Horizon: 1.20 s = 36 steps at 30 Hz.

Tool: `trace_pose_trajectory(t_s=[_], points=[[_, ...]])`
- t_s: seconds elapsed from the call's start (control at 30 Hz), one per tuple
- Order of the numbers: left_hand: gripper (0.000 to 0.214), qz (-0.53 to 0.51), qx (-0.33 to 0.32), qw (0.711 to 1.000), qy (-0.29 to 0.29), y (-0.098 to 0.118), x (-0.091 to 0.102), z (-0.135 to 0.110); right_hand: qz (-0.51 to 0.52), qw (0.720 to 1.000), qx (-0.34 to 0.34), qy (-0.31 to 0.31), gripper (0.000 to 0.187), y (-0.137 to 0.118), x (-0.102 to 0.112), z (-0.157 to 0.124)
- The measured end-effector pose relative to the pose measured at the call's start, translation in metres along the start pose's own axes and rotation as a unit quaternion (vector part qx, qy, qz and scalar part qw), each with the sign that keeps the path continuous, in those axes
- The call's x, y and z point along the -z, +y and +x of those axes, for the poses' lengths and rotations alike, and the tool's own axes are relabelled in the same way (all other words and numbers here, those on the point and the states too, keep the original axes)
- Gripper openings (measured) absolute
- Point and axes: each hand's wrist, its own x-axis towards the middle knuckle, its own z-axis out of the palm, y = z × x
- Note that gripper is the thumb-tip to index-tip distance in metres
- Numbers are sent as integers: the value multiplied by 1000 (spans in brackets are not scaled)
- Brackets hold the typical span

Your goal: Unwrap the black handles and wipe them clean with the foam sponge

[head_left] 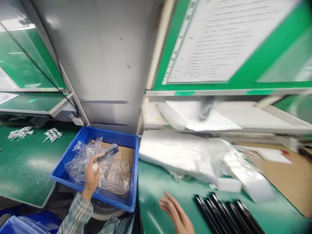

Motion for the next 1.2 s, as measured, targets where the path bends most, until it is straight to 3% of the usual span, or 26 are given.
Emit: trace_pose_trajectory(t_s=[0.07, 0.13, 0.2, 0.23, 0.3, 0.37, 0.43, 0.47, 0.5, 0.57, 0.73, 0.87, 0.97, 1.07, 1.13, 1.2], points=[[35, -47, -65, 996, -45, 30, -2, -47, 161, 980, -49, -109, 78, -16, -44, 0], [39, -116, -199, 968, -99, 55, -9, -84, 291, 930, -106, -195, 78, -34, -76, 5], [46, -169, -261, 934, -177, 73, -17, -109, 374, 909, -88, -162, 67, -48, -92, 14], [45, -190, -255, 921, -224, 78, -20, -117, 402, 905, -66, -119, 61, -52, -94, 18], [38, -226, -158, 906, -320, 81, -23, -125, 433, 900, -22, -39, 57, -56, -88, 24], [38, -264, 29, 874, -407, 75, -23, -127, 443, 897, 11, 11, 59, -56, -78, 24], [56, -304, 217, 797, -475, 67, -23, -128, 443, 895, 42, 42, 60, -58, -69, 18], [67, -322, 277, 753, -503, 65, -24, -129, 440, 895, 55, 51, 59, -60, -67, 14], [76, -335, 308, 717, -528, 64, -26, -129, 437, 895, 67, 57, 58, -63, -66, 9], [85, -333, 299, 691, -568, 68, -31, -127, 430, 897, 84, 59, 55, -70, -66, 1], [79, -274, 141, 746, -590, 97, -45, -115, 395, 910, 116, 58, 47, -76, -74, -12], [70, -255, 98, 793, -544, 117, -51, -106, 325, 937, 121, 40, 44, -56, -84, -28], [61, -241, 94, 828, -497, 126, -50, -99, 207, 969, 128, -52, 48, -36, -79, -40], [48, -224, 86, 842, -484, 129, -45, -91, 136, 968, 137, -162, 72, -32, -56, -35], [40, -205, 84, 843, -491, 129, -43, -89, 195, 961, 138, -138, 84, -41, -40, -25], [33, -181, 83, 843, -499, 129, -42, -89, 268, 950, 142, -68, 83, -54, -31, -13]])
